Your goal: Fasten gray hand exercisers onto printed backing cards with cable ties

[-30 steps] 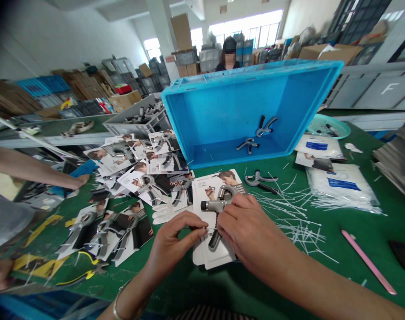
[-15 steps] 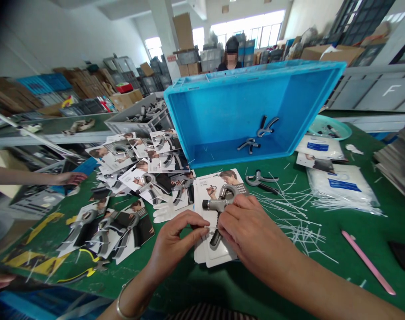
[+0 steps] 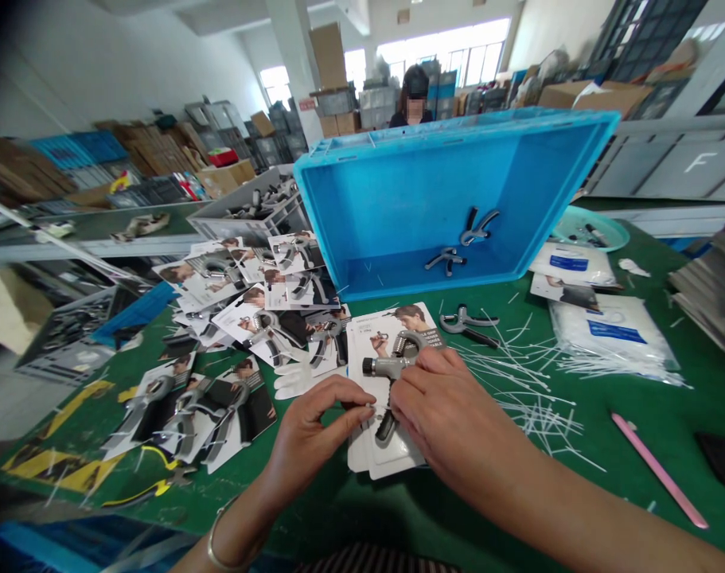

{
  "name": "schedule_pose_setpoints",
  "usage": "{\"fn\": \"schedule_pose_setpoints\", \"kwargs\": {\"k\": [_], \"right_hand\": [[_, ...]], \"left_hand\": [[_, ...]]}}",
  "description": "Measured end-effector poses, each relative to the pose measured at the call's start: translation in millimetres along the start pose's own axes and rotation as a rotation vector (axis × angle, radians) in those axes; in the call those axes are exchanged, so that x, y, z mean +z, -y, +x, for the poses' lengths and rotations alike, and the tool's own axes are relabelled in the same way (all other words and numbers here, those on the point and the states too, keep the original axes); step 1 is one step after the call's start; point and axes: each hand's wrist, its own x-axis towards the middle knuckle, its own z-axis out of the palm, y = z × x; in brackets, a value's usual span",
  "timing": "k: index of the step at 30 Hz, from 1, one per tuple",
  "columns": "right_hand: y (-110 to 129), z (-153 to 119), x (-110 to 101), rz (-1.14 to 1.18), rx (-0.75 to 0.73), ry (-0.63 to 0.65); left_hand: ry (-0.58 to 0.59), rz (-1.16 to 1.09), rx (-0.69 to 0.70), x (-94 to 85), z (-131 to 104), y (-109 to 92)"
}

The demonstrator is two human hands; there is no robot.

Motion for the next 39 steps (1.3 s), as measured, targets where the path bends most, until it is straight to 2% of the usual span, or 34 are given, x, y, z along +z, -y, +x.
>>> {"fn": "schedule_pose_setpoints", "kwargs": {"k": [4, 8, 13, 18, 27, 34, 36, 39], "right_hand": [[3.1, 3.5, -1.8, 0.010, 0.010, 0.031], [5.3, 5.5, -2.8, 0.128, 0.036, 0.043], [-0.9, 3.9, 0.0, 0.275, 0.048, 0.029], [-5.2, 2.9, 0.1, 0.294, 0.034, 0.039], [1.4, 8.2, -3.2, 0.189, 0.026, 0.095], [4.6, 9.8, -4.7, 0.181, 0.007, 0.062], [5.0, 10.2, -4.2, 0.180, 0.007, 0.040], [4.3, 9.6, -1.5, 0.186, 0.013, 0.017]], "left_hand": [[0.025, -0.018, -0.022, -0.2, 0.3, 0.7], [0.027, -0.060, -0.074, -2.5, 0.3, 2.1], [0.014, -0.086, -0.090, -4.3, -1.2, 2.9], [-0.011, -0.106, -0.108, -3.4, -2.1, 3.5], [0.018, -0.024, -0.008, -3.5, -3.2, 2.4], [0.039, 0.143, 0.176, -4.5, 0.8, -3.6], [0.061, 0.116, 0.128, -7.6, 2.1, -5.2], [0.145, -0.035, -0.059, -13.1, 2.2, -5.4]]}}
